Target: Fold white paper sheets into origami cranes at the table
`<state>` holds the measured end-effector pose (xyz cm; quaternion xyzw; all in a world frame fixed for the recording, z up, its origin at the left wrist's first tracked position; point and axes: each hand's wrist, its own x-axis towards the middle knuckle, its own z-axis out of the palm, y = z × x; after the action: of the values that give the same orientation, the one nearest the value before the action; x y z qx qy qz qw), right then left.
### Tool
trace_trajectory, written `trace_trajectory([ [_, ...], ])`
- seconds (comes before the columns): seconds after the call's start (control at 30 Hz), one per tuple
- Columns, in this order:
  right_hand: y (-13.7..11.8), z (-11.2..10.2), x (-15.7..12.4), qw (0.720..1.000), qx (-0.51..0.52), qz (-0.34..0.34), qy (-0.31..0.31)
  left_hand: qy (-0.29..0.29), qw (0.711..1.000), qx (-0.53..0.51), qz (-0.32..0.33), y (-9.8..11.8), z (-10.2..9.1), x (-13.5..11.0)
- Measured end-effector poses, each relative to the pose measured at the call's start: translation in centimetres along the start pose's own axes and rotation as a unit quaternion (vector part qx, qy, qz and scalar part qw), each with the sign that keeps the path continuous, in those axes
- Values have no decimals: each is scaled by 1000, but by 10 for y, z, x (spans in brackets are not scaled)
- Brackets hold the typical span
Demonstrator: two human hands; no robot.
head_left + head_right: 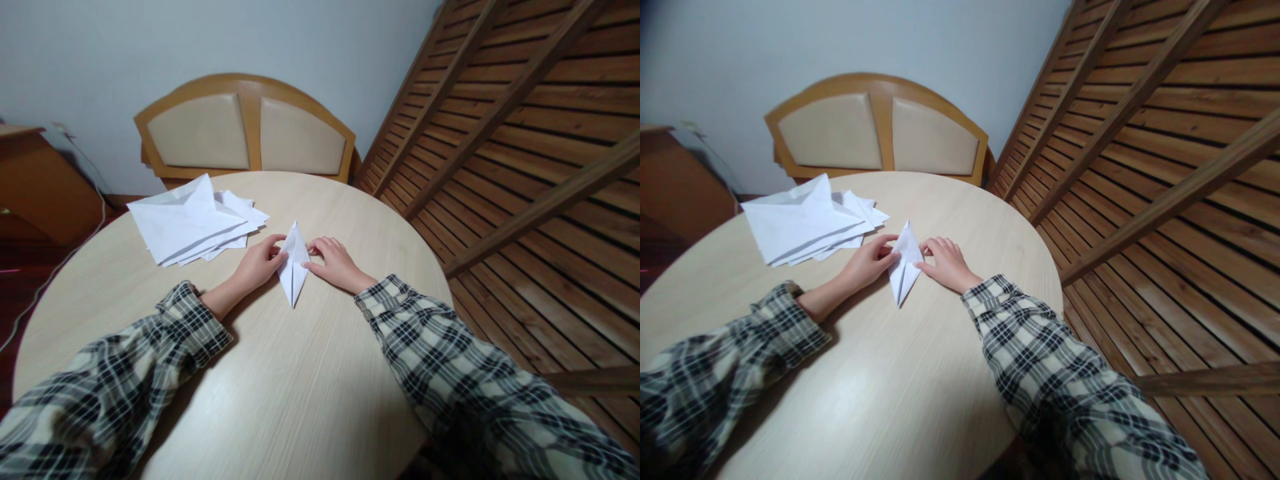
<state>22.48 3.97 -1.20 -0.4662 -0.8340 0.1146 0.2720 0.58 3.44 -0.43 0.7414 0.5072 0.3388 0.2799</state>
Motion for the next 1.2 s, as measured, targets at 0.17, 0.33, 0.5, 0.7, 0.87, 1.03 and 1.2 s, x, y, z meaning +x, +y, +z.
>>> trace_trajectory([
  [0.17, -2, -1, -2, 1000, -1, -3, -9, 4, 1000, 2, 10, -2, 1, 0],
  [0.33, -2, -2, -3, 999, -8, -14, -32, 10, 1000, 8, 6, -3, 1, 0],
  [0.5, -5, -3, -6, 998, -7, -28, -57, 14, 1000, 8, 13, -3, 1, 0],
  [0.7, -9, -4, -8, 996, 6, -36, -86, 14, 1000, 9, 12, -2, 0, 1],
  [0.87, -9, -2, -8, 995, 12, -40, -93, 14, 999, 23, 27, -2, 0, -1],
  [1.03, -8, -1, -8, 996, 17, -35, -85, 7, 996, 56, 72, -2, 2, -3],
  [1.2, -8, -2, -8, 995, -3, -49, -86, 76, 965, 157, 195, -8, 9, -2],
])
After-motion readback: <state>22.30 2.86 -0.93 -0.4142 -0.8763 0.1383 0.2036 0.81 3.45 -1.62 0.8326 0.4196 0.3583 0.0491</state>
